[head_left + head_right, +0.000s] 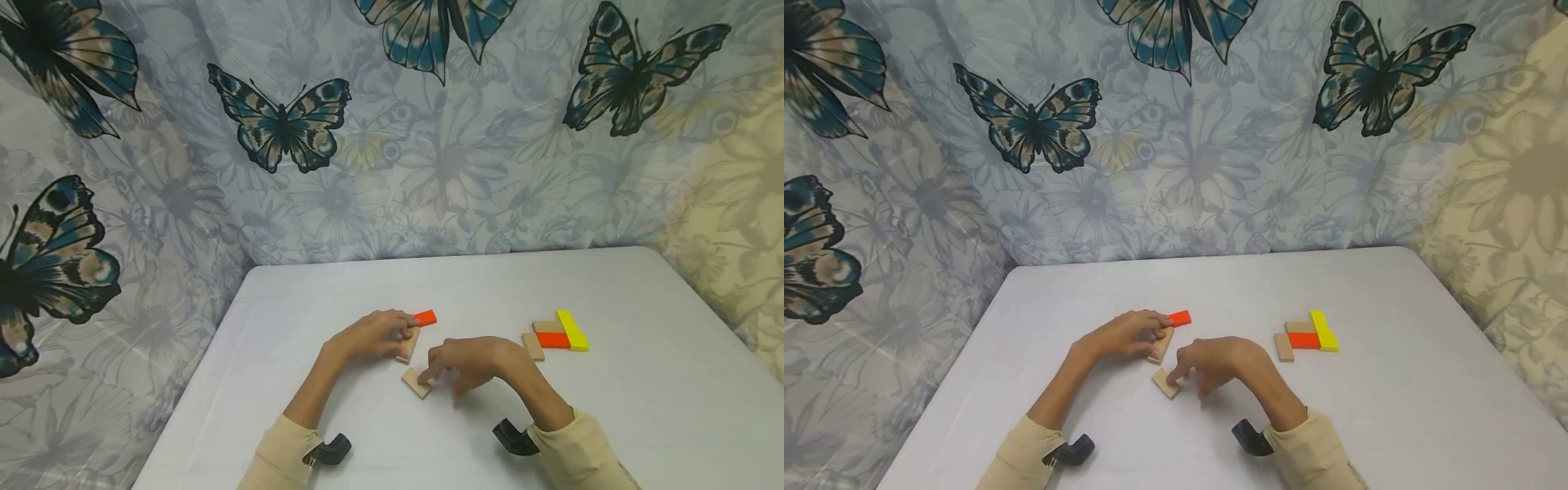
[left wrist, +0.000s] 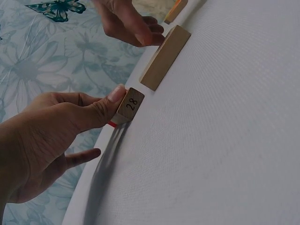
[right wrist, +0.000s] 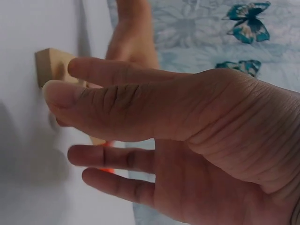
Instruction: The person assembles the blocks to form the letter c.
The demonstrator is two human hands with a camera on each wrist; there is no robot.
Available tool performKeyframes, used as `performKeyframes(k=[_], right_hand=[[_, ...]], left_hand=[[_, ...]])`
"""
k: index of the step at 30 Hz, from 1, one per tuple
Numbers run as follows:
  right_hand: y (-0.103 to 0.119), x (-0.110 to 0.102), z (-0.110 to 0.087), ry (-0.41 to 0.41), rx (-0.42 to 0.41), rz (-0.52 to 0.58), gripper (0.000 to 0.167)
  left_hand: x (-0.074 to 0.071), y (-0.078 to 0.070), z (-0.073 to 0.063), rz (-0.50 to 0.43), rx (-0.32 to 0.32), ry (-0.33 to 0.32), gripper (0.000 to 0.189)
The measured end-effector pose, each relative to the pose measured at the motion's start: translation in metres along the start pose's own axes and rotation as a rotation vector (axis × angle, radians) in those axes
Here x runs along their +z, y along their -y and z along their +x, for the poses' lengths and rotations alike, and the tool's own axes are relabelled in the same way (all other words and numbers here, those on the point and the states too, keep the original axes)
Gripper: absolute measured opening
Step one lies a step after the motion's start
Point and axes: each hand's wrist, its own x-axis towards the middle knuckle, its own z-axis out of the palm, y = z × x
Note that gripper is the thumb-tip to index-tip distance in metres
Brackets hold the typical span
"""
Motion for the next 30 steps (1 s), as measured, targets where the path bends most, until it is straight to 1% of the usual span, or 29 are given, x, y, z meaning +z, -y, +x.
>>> performKeyframes(k=[2,4,5,9,12,13,19,22,25,27,30], right_hand=[[0.002,0.001,0.000,-0.001,0.013,-0.001,0.057],[0.004,0.003,0.002,-0.005,0.004,-0.009,0.058],[0.005,0.004,0.004,-0.006,0.005,-0.021,0.058],[0.008,0.007,0.009,-0.024,-0.032,-0.097,0.059],[0.010,0.008,0.012,-0.043,-0.033,-0.128,0.059],[0.011,0.009,0.012,-0.046,-0.025,-0.132,0.059],[0.014,0.010,0.011,-0.047,-0.035,-0.179,0.053],[0.015,0.010,0.010,-0.056,-0.021,-0.194,0.055],[0.015,0.010,0.010,-0.063,0.002,-0.154,0.057],[0.015,0.010,0.011,-0.071,0.009,-0.114,0.059],[0.016,0.009,0.013,-0.072,0.010,-0.085,0.057]], left_hand=[[0.000,0.000,0.001,-0.001,0.000,0.001,0.037],[0.000,0.000,0.001,-0.001,0.000,0.003,0.042],[0.000,0.000,0.001,0.001,0.001,0.003,0.046],[-0.001,0.000,0.001,0.003,0.007,0.003,0.048],[0.000,0.000,0.001,-0.003,0.003,-0.001,0.048],[0.000,0.000,0.001,-0.005,0.000,0.002,0.051],[0.001,-0.001,0.002,-0.005,0.000,0.018,0.049],[0.001,-0.001,0.003,0.009,0.004,0.013,0.044],[0.001,0.000,0.002,0.020,0.004,0.019,0.047],[0.001,0.001,0.001,0.019,0.012,0.024,0.044],[-0.001,0.002,0.000,0.010,0.026,0.020,0.036]])
